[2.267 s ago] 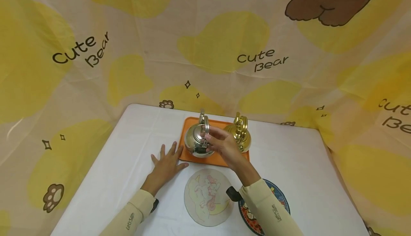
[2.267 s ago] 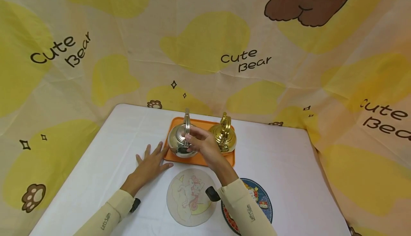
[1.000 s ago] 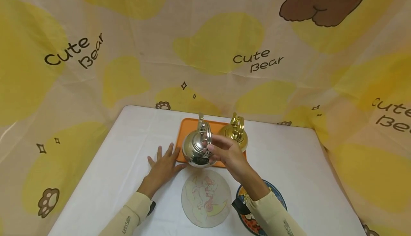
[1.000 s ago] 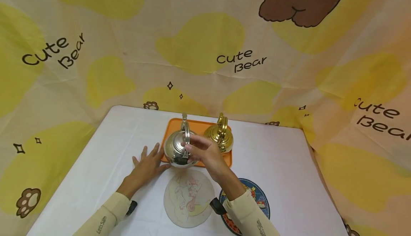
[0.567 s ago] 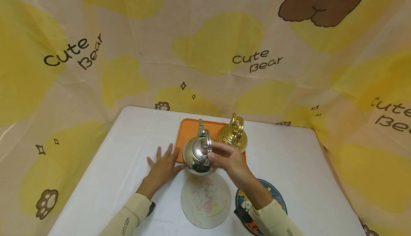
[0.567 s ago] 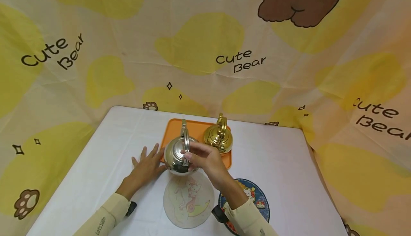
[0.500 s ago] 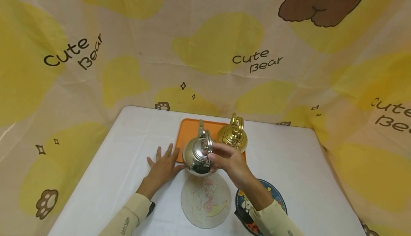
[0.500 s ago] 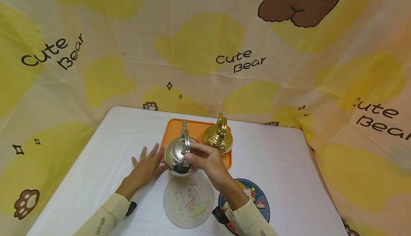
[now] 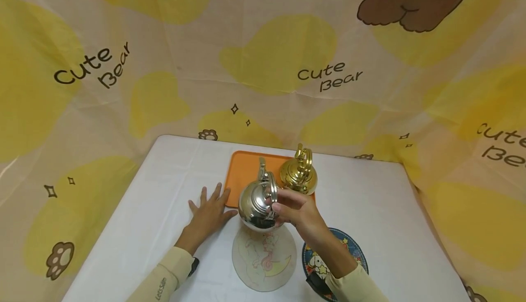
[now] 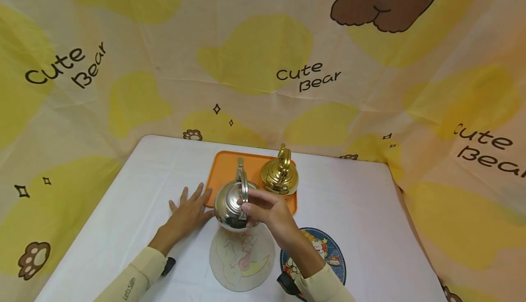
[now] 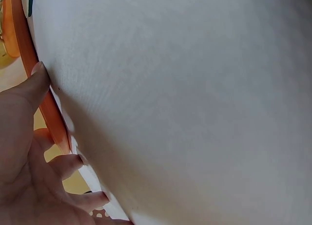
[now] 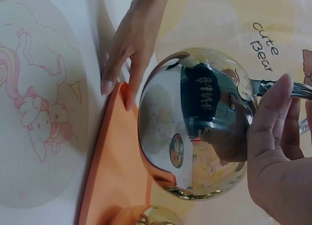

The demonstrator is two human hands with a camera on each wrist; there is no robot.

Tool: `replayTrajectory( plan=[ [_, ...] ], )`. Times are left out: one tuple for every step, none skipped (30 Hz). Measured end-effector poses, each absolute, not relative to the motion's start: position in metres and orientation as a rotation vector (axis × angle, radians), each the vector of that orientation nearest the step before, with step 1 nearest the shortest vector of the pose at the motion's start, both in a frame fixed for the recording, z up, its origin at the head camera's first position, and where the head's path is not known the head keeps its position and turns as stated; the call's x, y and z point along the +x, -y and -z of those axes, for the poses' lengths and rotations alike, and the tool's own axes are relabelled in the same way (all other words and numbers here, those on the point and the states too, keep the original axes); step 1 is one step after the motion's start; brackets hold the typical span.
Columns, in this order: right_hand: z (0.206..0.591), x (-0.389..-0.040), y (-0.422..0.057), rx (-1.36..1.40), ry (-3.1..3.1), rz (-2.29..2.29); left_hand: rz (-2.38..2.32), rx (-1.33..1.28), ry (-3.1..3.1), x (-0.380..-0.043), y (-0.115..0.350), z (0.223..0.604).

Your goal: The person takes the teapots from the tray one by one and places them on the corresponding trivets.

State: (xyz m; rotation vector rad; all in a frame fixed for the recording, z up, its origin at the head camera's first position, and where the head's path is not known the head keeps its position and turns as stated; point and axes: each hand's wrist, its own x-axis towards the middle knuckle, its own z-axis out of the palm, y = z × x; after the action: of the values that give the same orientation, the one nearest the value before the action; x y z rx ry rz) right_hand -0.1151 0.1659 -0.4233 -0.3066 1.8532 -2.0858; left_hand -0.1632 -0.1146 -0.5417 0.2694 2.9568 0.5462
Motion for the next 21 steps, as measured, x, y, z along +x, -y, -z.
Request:
replayTrajectory(
  plan=[
    [0.424, -0.114, -0.167, -0.307, -1.857, 2.083, -0.540, 0.273, -2.960, -0.163, 0.115, 0.542],
    [0.424, -0.113, -0.168, -0.313, -1.861, 2.078, -0.531, 0.276, -2.962, -0.163, 0.115, 0.542],
    [0.425, -0.112, -0.169, -0.324, -1.867, 2.075, -0.524, 0.280, -2.966, -0.163, 0.115, 0.542],
    [0.425, -0.111, -0.170, -0.332, -1.870, 2.073, -0.518, 0.282, -2.968, -0.163, 0.115, 0.542],
    [0.425, -0.110, -0.171, -0.338, -1.871, 2.072, -0.515, 0.284, -2.968, -0.163, 0.115, 0.542],
    [0.425, -0.109, -0.171, -0.342, -1.872, 2.071, -0.515, 0.285, -2.966, -0.163, 0.116, 0.543],
    [0.425, -0.108, -0.172, -0.345, -1.873, 2.069, -0.516, 0.286, -2.964, -0.163, 0.116, 0.543],
    [0.425, -0.107, -0.173, -0.348, -1.873, 2.068, -0.518, 0.287, -2.962, -0.163, 0.116, 0.543],
    [0.425, -0.106, -0.173, -0.349, -1.873, 2.066, -0.523, 0.290, -2.960, -0.163, 0.116, 0.543],
    [0.425, -0.104, -0.174, -0.348, -1.872, 2.063, -0.527, 0.291, -2.957, -0.163, 0.116, 0.542],
    [0.424, -0.103, -0.174, -0.345, -1.872, 2.059, -0.531, 0.292, -2.956, -0.163, 0.116, 0.542],
    [0.424, -0.102, -0.175, -0.341, -1.873, 2.055, -0.536, 0.293, -2.955, -0.162, 0.116, 0.542],
    [0.424, -0.100, -0.175, -0.341, -1.874, 2.053, -0.539, 0.295, -2.954, -0.162, 0.116, 0.542],
    [0.423, -0.099, -0.176, -0.339, -1.874, 2.048, -0.540, 0.297, -2.955, -0.162, 0.116, 0.542],
    [0.423, -0.098, -0.176, -0.334, -1.875, 2.044, -0.539, 0.298, -2.957, -0.162, 0.116, 0.541],
    [0.423, -0.097, -0.177, -0.331, -1.875, 2.042, -0.538, 0.298, -2.957, -0.162, 0.116, 0.541],
    [0.423, -0.096, -0.177, -0.327, -1.876, 2.039, -0.537, 0.297, -2.958, -0.162, 0.116, 0.541],
    [0.423, -0.094, -0.177, -0.327, -1.877, 2.035, -0.536, 0.296, -2.958, -0.162, 0.116, 0.541],
    [0.423, -0.093, -0.178, -0.326, -1.876, 2.032, -0.535, 0.295, -2.958, -0.162, 0.116, 0.541],
    [0.423, -0.092, -0.178, -0.324, -1.874, 2.030, -0.536, 0.293, -2.957, -0.162, 0.116, 0.541],
    [0.424, -0.091, -0.179, -0.325, -1.874, 2.028, -0.536, 0.291, -2.956, -0.162, 0.115, 0.541]
  ],
)
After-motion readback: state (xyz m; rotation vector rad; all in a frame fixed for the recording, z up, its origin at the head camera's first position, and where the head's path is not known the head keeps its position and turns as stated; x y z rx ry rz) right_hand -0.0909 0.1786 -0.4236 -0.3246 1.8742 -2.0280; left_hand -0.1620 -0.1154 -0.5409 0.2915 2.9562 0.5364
